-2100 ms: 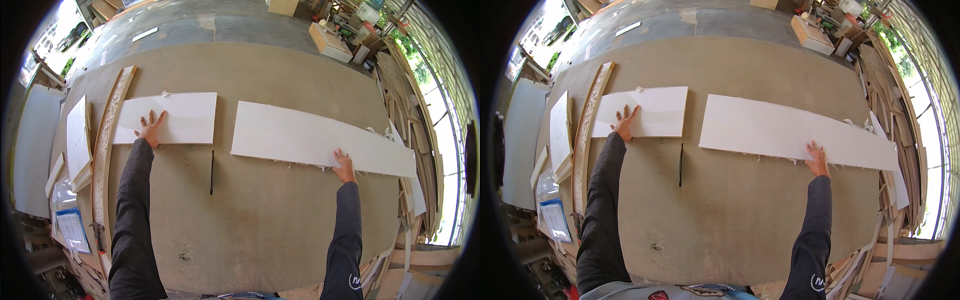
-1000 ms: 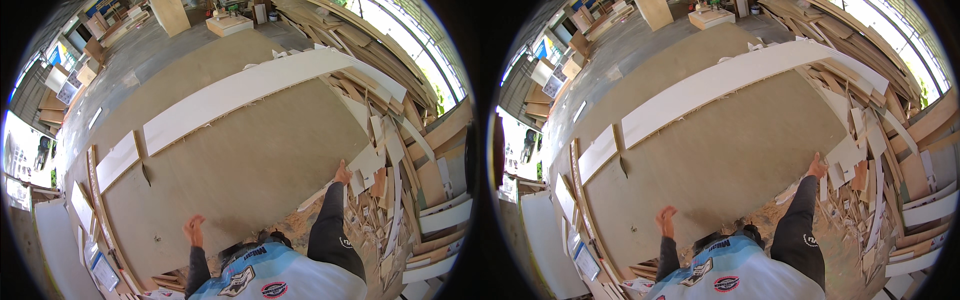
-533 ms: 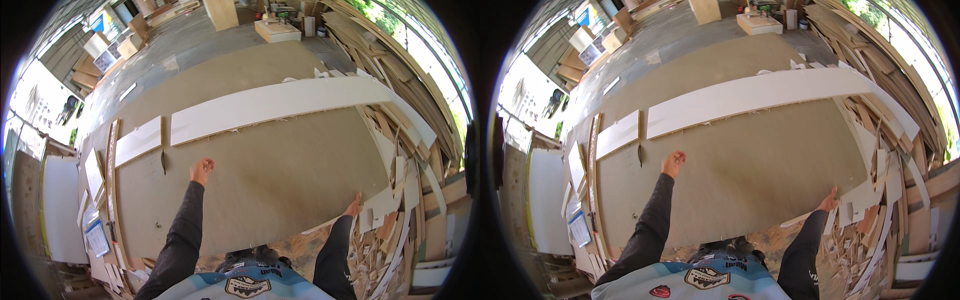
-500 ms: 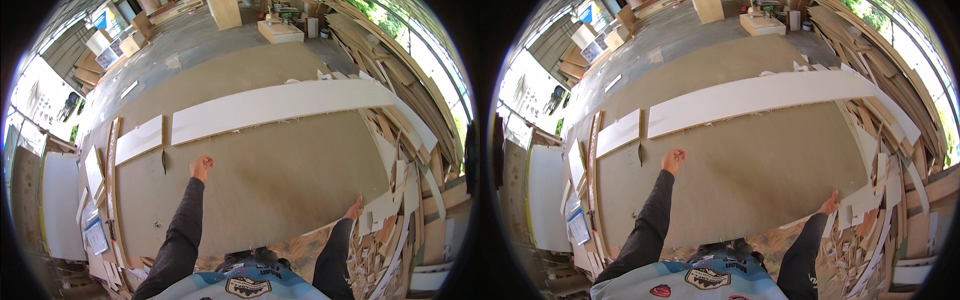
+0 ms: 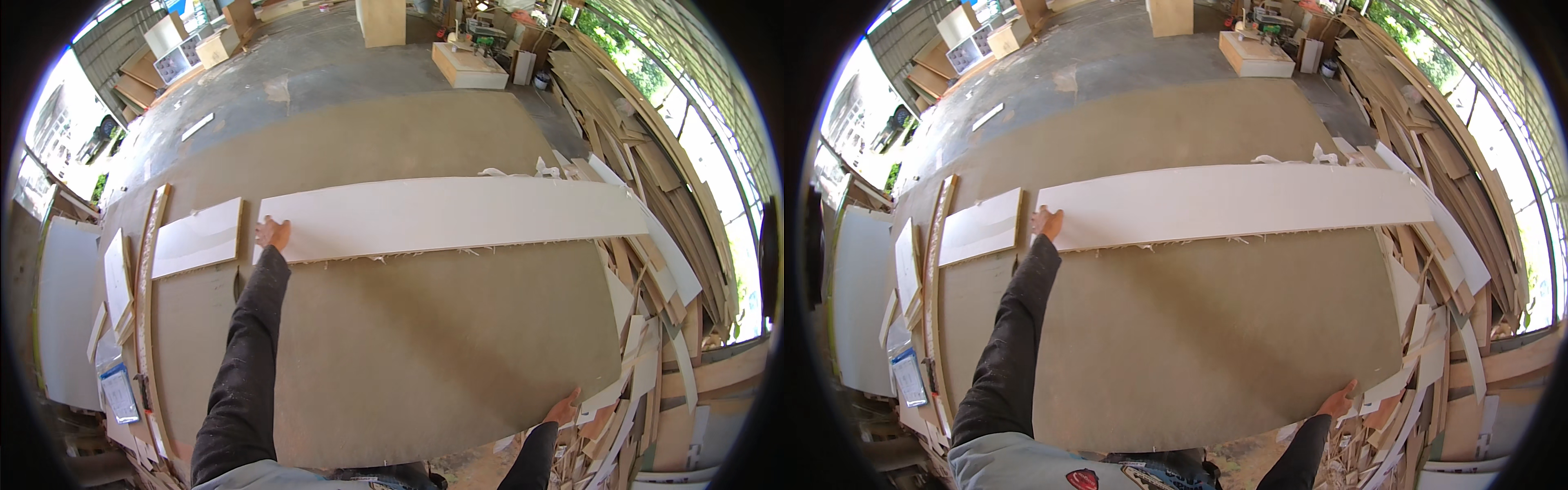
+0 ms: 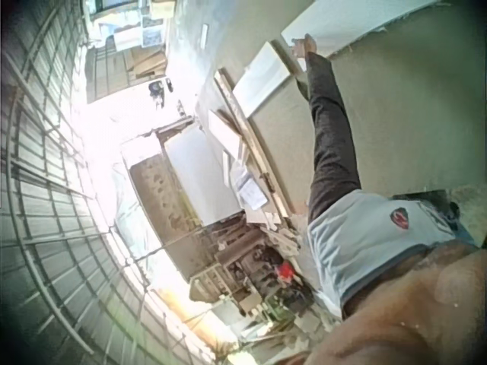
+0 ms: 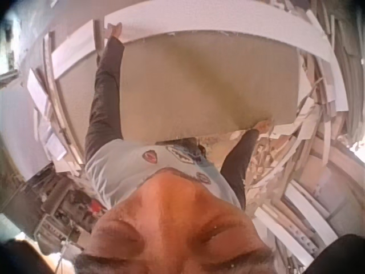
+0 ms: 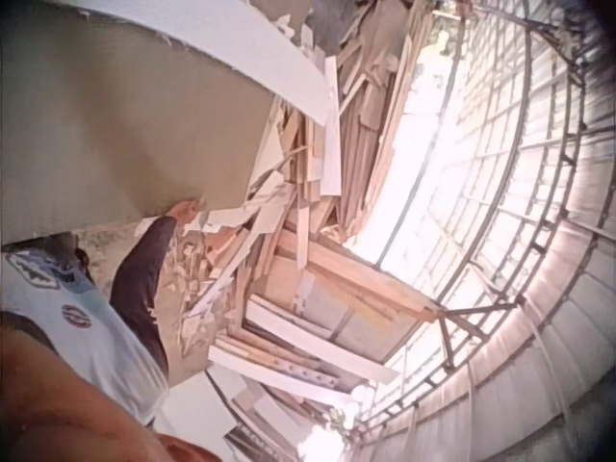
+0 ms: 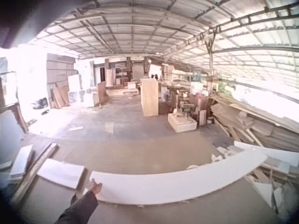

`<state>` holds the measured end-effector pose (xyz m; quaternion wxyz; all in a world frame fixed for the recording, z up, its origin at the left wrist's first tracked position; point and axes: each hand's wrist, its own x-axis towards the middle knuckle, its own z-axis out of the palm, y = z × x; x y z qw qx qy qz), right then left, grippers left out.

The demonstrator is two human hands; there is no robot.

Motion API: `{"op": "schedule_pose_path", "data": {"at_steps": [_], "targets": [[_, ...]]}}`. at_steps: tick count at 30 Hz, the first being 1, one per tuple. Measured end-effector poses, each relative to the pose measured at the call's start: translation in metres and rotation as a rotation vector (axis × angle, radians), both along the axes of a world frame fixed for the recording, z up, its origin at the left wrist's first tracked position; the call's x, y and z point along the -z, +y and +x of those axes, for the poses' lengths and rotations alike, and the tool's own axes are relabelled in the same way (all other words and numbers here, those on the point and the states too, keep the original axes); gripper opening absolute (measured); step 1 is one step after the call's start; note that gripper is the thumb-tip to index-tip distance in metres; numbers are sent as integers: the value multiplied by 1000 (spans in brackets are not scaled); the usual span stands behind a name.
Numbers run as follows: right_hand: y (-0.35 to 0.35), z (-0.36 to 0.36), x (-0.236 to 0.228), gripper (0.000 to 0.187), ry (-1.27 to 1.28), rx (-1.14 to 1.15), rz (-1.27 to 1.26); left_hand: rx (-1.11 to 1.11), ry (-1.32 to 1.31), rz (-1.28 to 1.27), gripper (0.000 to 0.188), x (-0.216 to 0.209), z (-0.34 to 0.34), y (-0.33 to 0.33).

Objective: The person positions white boards on a table saw surface and pushes them through the blade to cut them. The person then picks up the cut pieces and places them on a stack nearby before using a hammer to tap a wooden component into place.

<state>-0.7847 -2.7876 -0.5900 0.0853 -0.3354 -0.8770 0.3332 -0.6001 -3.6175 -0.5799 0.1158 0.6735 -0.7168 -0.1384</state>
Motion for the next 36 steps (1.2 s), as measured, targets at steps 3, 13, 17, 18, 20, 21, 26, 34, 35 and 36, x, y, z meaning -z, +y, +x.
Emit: {"op": "schedule_pose_path", "data": {"at_steps": [3,13,17,18,20,21,26,34,35,36], "targets": [[-5,-2,6,101,-61,-3,95,-63,-110,25,74,20,33,-47],[10,-9,28,100,-178,143,297,-59,51,160,72,-51,17,12],[-17,-3,6,99,-192,152,240,-13,-75,228,59,-87,29,77],[-18,-3,5,98,-201,150,220,-2,74,235,54,-61,47,77],[-15,-8,6,96,-205,139,179,69,468,325,43,-14,79,87],[-15,-10,8,95,-194,146,187,85,588,367,38,-2,93,103],[-33,-6,-8,87,-228,132,193,109,559,461,36,-24,149,269],[-56,51,5,62,78,4,294,150,857,1254,23,-31,220,535],[-52,72,8,58,103,-49,101,156,891,1332,23,-32,215,566],[-43,93,13,56,129,-106,-89,158,928,1411,22,-32,211,596]]}}
